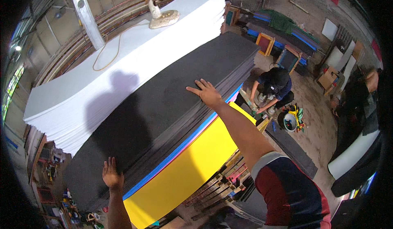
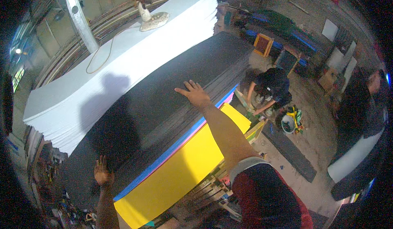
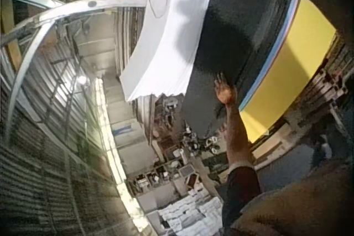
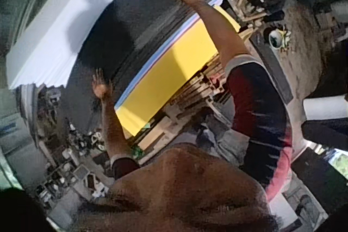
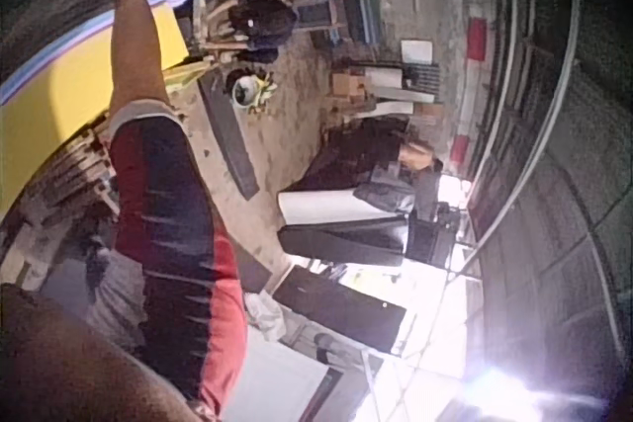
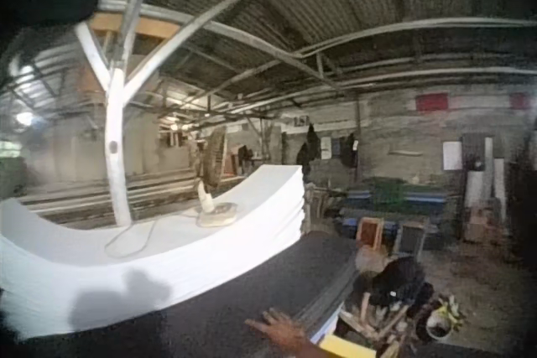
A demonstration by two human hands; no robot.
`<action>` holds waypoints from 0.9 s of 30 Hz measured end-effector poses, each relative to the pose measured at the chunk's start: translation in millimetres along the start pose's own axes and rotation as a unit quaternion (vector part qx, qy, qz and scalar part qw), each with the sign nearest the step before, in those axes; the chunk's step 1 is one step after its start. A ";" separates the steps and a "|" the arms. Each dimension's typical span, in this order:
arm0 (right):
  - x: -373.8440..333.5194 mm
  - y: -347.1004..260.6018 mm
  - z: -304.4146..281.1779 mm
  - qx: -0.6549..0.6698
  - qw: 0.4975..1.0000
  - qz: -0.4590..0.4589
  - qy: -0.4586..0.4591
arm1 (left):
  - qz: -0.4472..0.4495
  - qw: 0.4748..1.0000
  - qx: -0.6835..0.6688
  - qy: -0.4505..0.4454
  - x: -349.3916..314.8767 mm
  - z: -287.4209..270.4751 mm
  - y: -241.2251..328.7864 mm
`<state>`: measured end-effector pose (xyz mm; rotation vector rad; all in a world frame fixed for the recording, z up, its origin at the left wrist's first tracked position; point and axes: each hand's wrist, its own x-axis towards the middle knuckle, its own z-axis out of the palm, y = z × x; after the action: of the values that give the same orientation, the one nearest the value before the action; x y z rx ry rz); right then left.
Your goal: The person cuts a large black foam sheet using a utility knife and a wooden plank as a guide. After cutting, they stack the cut pieces onto a pile of other colored foam sheets.
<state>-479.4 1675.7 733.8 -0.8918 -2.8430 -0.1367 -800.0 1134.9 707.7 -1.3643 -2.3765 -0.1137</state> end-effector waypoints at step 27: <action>-28.8 -208.4 -18.4 0.051 0.982 -0.173 0.060 | -0.010 0.992 -0.083 -0.095 31.2 -28.9 28.0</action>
<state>-573.3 1486.6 738.6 -0.3501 -2.8340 -0.0808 -781.6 1167.2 742.5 -1.4862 -2.5886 -0.2006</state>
